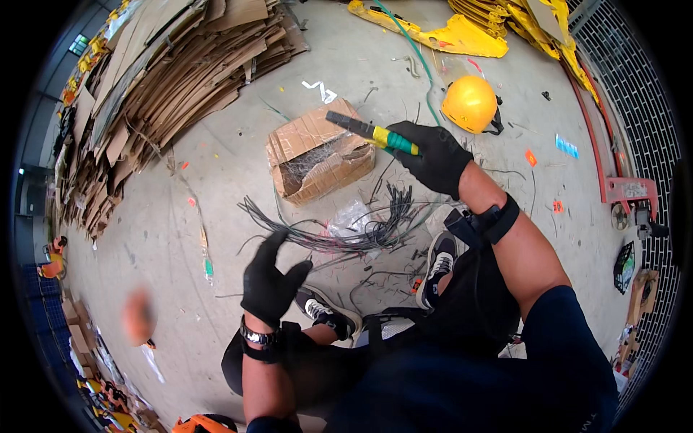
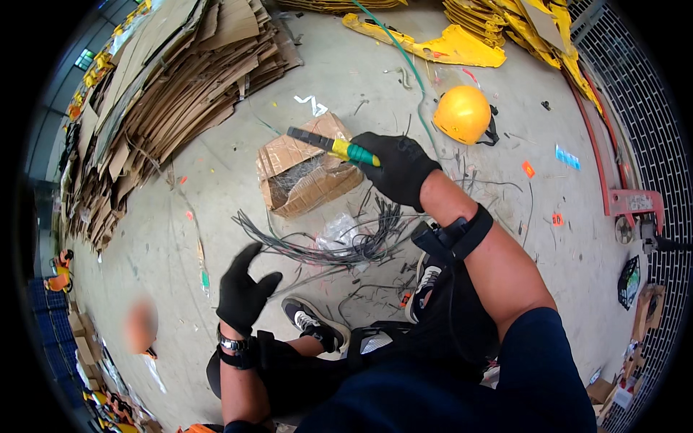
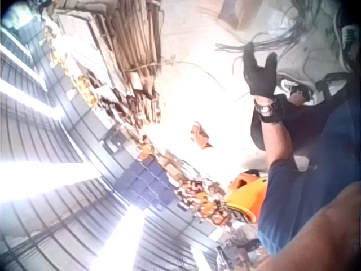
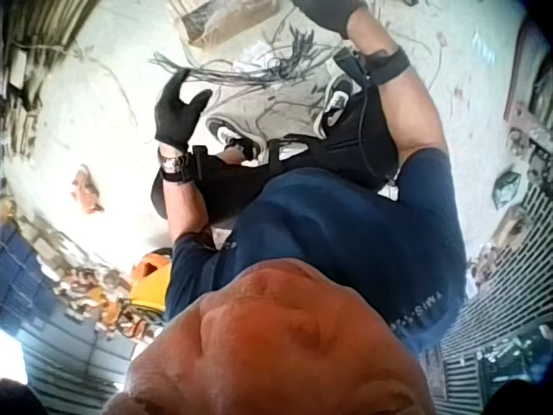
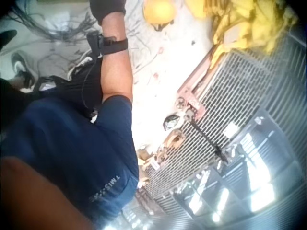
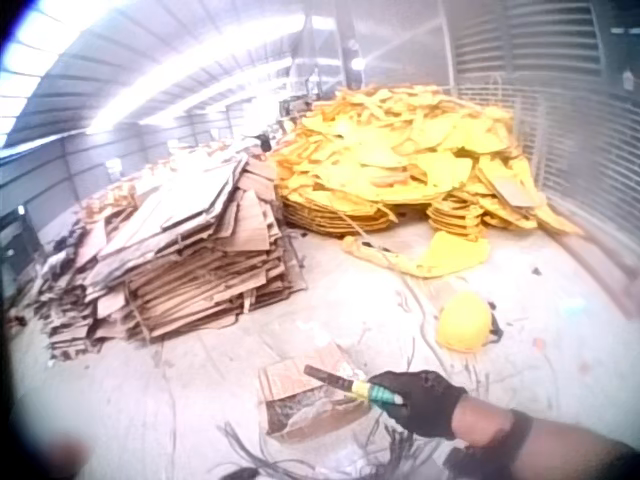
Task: The person uses a pair of pliers to cut individual strands of wire from a bundle on the floor.
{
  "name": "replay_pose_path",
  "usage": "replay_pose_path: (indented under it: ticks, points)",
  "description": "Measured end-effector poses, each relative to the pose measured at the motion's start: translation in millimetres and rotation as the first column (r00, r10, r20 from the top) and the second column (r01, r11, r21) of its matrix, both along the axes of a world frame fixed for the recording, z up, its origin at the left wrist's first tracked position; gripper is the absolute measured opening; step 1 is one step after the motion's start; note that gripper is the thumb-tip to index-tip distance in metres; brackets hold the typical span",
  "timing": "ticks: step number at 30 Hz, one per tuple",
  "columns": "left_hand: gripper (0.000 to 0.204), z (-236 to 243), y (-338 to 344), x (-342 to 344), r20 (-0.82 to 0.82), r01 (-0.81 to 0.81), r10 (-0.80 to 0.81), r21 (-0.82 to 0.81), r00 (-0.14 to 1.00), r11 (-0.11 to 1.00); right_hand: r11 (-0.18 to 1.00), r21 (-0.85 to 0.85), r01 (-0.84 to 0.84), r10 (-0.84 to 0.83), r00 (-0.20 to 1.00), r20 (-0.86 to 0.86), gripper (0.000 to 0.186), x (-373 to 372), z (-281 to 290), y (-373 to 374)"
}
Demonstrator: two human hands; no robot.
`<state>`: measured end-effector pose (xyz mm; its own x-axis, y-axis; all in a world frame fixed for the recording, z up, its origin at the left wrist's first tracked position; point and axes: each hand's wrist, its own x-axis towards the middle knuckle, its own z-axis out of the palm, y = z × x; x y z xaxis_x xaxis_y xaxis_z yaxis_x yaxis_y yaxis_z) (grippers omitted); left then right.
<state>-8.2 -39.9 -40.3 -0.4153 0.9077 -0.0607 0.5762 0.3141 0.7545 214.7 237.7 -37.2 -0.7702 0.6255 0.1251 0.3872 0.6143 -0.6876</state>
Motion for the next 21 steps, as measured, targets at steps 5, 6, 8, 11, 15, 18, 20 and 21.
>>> replay_pose_path:
  ticks: [5, 6, 8, 11, 15, 18, 20, 21]
  points:
    - [0.051, 34.0, 14.9, 2.1, 0.393, -0.437, 0.414, -0.034, 0.821, 0.899, 0.966, 0.24, -0.094, 0.119, 0.989, -0.091, 0.034, -5.5, -14.9, -21.8]
    - [0.048, 36.4, 16.9, 6.7, 0.45, -0.403, 0.34, 0.048, 0.826, 0.914, 0.966, 0.225, -0.124, 0.133, 0.991, -0.026, 0.037, -9.0, -12.6, -29.1]
    - [0.046, 32.2, 22.1, 18.1, 0.712, -0.376, 0.235, 0.044, 0.662, 0.926, 0.963, 0.197, -0.186, 0.167, 0.98, 0.107, 0.043, -14.8, -4.3, -43.0]
    - [0.046, 16.7, 34.9, 38.2, 0.826, -0.325, 0.164, 0.025, 0.54, 0.945, 0.944, 0.23, -0.235, 0.227, 0.972, 0.062, 0.043, -19.4, -7.1, -59.7]
    - [0.034, 4.4, 36.5, 41.7, 0.852, -0.269, 0.181, -0.049, 0.491, 0.962, 0.932, 0.194, -0.307, 0.286, 0.95, 0.128, 0.044, -19.9, -10.1, -74.7]
    - [0.029, -2.9, 29.0, 40.3, 0.81, -0.253, 0.166, -0.023, 0.563, 0.967, 0.938, 0.079, -0.339, 0.333, 0.94, 0.075, 0.044, -17.9, -23.3, -81.0]
    - [0.026, -2.2, 24.6, 39.9, 0.79, -0.245, 0.158, -0.01, 0.593, 0.969, 0.934, -0.025, -0.356, 0.356, 0.935, 0.001, 0.044, -17.6, -27.7, -86.9]
    - [0.025, -2.7, 22.1, 39.1, 0.79, -0.244, 0.162, -0.016, 0.591, 0.97, 0.919, -0.096, -0.383, 0.384, 0.923, -0.004, 0.04, -17.9, -24.1, -88.7]
